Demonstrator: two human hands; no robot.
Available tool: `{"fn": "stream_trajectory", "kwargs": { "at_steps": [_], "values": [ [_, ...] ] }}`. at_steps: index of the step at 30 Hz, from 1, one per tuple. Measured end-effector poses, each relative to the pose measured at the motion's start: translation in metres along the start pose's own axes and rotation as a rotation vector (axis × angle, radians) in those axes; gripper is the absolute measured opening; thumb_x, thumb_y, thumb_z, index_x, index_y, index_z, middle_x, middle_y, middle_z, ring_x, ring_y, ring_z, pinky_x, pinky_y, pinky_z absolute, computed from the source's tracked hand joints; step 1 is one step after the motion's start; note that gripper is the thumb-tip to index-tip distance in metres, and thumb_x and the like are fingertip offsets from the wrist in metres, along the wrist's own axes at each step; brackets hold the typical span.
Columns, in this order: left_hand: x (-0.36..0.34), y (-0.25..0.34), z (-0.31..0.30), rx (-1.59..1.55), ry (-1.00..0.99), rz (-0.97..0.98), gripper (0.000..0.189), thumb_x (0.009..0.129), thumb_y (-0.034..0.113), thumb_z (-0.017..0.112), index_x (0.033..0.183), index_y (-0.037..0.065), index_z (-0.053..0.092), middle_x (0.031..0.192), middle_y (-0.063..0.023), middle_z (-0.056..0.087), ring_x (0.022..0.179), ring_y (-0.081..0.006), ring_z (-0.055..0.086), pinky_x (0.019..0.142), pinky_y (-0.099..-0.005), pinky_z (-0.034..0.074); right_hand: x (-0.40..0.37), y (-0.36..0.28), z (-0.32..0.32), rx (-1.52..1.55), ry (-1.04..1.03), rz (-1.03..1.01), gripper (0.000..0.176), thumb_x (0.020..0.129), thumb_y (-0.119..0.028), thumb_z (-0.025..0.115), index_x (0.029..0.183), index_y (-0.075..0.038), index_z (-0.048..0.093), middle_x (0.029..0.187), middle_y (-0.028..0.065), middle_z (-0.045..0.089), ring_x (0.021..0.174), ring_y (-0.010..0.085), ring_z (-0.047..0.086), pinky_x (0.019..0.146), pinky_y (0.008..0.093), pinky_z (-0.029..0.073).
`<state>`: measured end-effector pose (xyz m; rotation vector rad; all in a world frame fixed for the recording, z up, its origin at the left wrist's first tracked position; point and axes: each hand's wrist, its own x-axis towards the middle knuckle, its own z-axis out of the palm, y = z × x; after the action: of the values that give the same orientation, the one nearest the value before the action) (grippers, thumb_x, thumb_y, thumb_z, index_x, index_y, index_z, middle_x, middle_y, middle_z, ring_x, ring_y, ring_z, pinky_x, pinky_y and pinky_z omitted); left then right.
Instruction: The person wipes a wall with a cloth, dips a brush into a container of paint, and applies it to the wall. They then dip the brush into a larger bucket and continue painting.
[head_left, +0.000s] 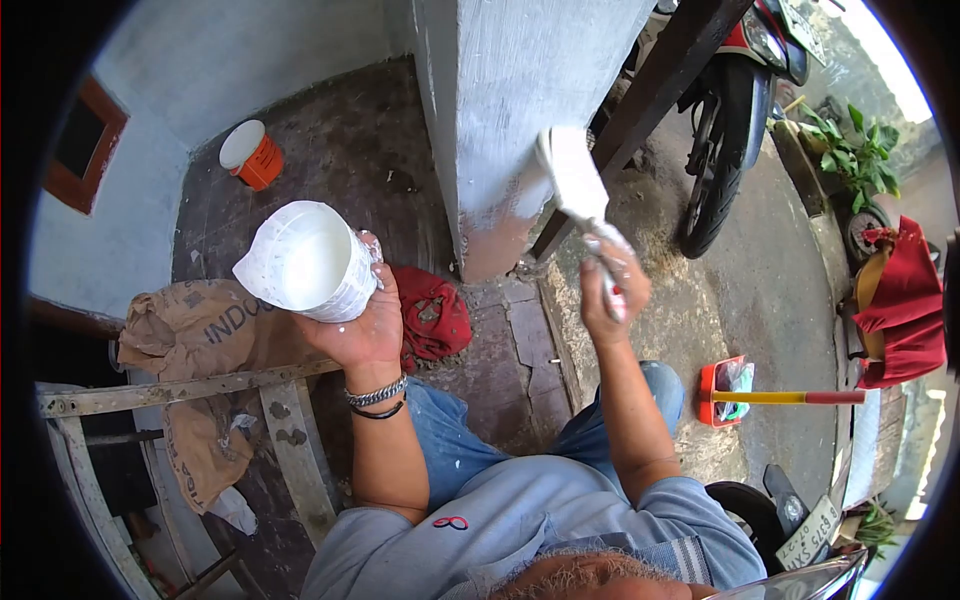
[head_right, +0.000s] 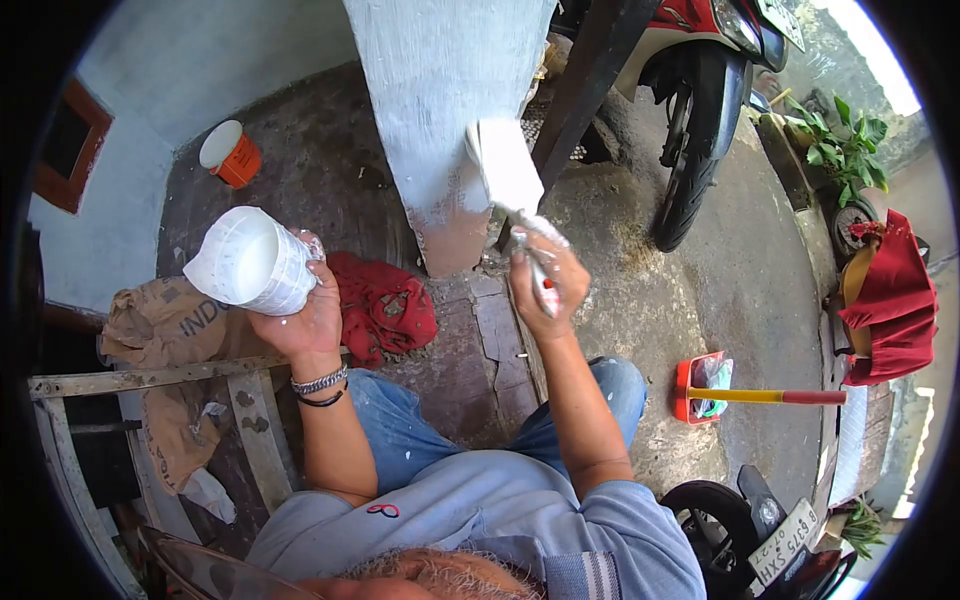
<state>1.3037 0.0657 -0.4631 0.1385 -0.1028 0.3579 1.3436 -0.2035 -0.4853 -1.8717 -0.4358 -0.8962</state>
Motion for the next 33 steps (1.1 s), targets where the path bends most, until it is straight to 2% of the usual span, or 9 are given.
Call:
{"fn": "stream_trajectory", "kwargs": {
  "at_steps": [6, 10, 14, 17, 22, 26, 29, 30, 33],
  "values": [
    [0.0, -0.001, -0.001, 0.006, 0.032, -0.008, 0.062, 0.088, 0.052, 0.051, 0.131, 0.007, 0.051, 0.121, -0.0141, 0.058, 0.111, -0.0347, 0.055, 0.079, -0.0399, 0.056, -0.111, 0.061, 0.022, 0.035, -0.145, 0.41, 0.017, 0.086, -0.007, 0.067, 0.099, 0.004, 0.068, 0.098, 0.0136, 0.071, 0.094, 0.0223, 0.068, 0.083, 0.0333, 0.052],
    [0.001, 0.0, -0.004, -0.024, 0.049, -0.001, 0.063, 0.088, 0.052, 0.051, 0.133, 0.008, 0.051, 0.124, -0.0143, 0.057, 0.112, -0.0352, 0.054, 0.08, -0.0404, 0.055, -0.136, 0.046, 0.016, 0.511, -0.192, 1.106, 0.028, 0.086, -0.012, 0.07, 0.108, 0.005, 0.064, 0.097, 0.005, 0.066, 0.09, 0.0171, 0.062, 0.084, 0.0305, 0.049],
    [0.0, 0.0, -0.005, -0.02, 0.037, -0.001, 0.064, 0.088, 0.053, 0.05, 0.134, 0.009, 0.05, 0.126, -0.0137, 0.056, 0.113, -0.0352, 0.054, 0.08, -0.0408, 0.054, -0.131, 0.03, -0.005, 0.735, -0.484, 0.909, 0.058, 0.084, -0.039, 0.072, 0.121, 0.002, 0.057, 0.126, 0.0075, 0.047, 0.117, 0.0155, 0.046, 0.1, 0.0311, 0.036],
    [0.001, 0.002, -0.007, -0.016, 0.03, -0.003, 0.063, 0.088, 0.053, 0.05, 0.134, 0.01, 0.05, 0.127, -0.0132, 0.056, 0.113, -0.0351, 0.054, 0.08, -0.041, 0.054, -0.106, -0.001, -0.016, 1.02, -0.484, 0.867, 0.064, 0.082, -0.047, 0.07, 0.122, 0.002, 0.057, 0.126, 0.0079, 0.046, 0.116, 0.0185, 0.048, 0.1, 0.0321, 0.037],
    [0.0, 0.004, -0.007, -0.021, 0.028, 0.004, 0.062, 0.088, 0.052, 0.05, 0.134, 0.011, 0.05, 0.127, -0.0133, 0.055, 0.114, -0.0354, 0.054, 0.08, -0.0403, 0.054, -0.082, -0.024, -0.032, 0.71, -0.771, 0.98, 0.044, 0.088, 0.006, 0.059, 0.13, 0.002, 0.047, 0.129, 0.0093, 0.047, 0.092, 0.014, 0.061, 0.07, 0.02, 0.046],
    [-0.002, 0.006, -0.004, -0.034, 0.027, 0.0, 0.062, 0.088, 0.052, 0.05, 0.134, 0.01, 0.05, 0.127, -0.0137, 0.055, 0.113, -0.0357, 0.053, 0.08, -0.0406, 0.054, -0.119, -0.01, -0.009, 0.664, -0.391, 1.054, 0.067, 0.086, 0.009, 0.054, 0.144, -0.001, 0.022, 0.121, 0.0152, 0.057, 0.09, 0.0178, 0.063, 0.063, 0.0243, 0.05],
    [-0.003, 0.007, -0.004, -0.043, 0.014, -0.009, 0.063, 0.088, 0.053, 0.05, 0.134, 0.01, 0.05, 0.126, -0.0141, 0.055, 0.113, -0.0362, 0.053, 0.08, -0.0417, 0.054, -0.136, 0.023, -0.006, 0.803, -0.358, 1.453, 0.073, 0.082, 0.015, 0.051, 0.146, 0.0, 0.019, 0.121, 0.0184, 0.057, 0.093, 0.0205, 0.064, 0.065, 0.0254, 0.051],
    [-0.003, 0.008, -0.003, -0.047, 0.0, -0.019, 0.063, 0.088, 0.053, 0.05, 0.134, 0.01, 0.049, 0.126, -0.0143, 0.055, 0.113, -0.0364, 0.053, 0.08, -0.0421, 0.055, -0.137, 0.019, 0.006, 0.854, -0.216, 1.671, 0.058, 0.083, 0.01, 0.047, 0.138, 0.002, 0.031, 0.111, 0.0173, 0.06, 0.081, 0.0171, 0.063, 0.05, 0.0234, 0.046],
    [-0.003, 0.008, -0.003, -0.062, -0.007, -0.025, 0.064, 0.088, 0.053, 0.05, 0.135, 0.01, 0.049, 0.127, -0.0145, 0.055, 0.113, -0.0369, 0.052, 0.081, -0.0432, 0.055, -0.187, 0.078, 0.016, 1.235, -0.425, 1.819, 0.034, 0.089, 0.0, 0.044, 0.122, 0.003, 0.044, 0.097, 0.0111, 0.062, 0.068, 0.0127, 0.056, 0.041, 0.0228, 0.038]
  ]
}}
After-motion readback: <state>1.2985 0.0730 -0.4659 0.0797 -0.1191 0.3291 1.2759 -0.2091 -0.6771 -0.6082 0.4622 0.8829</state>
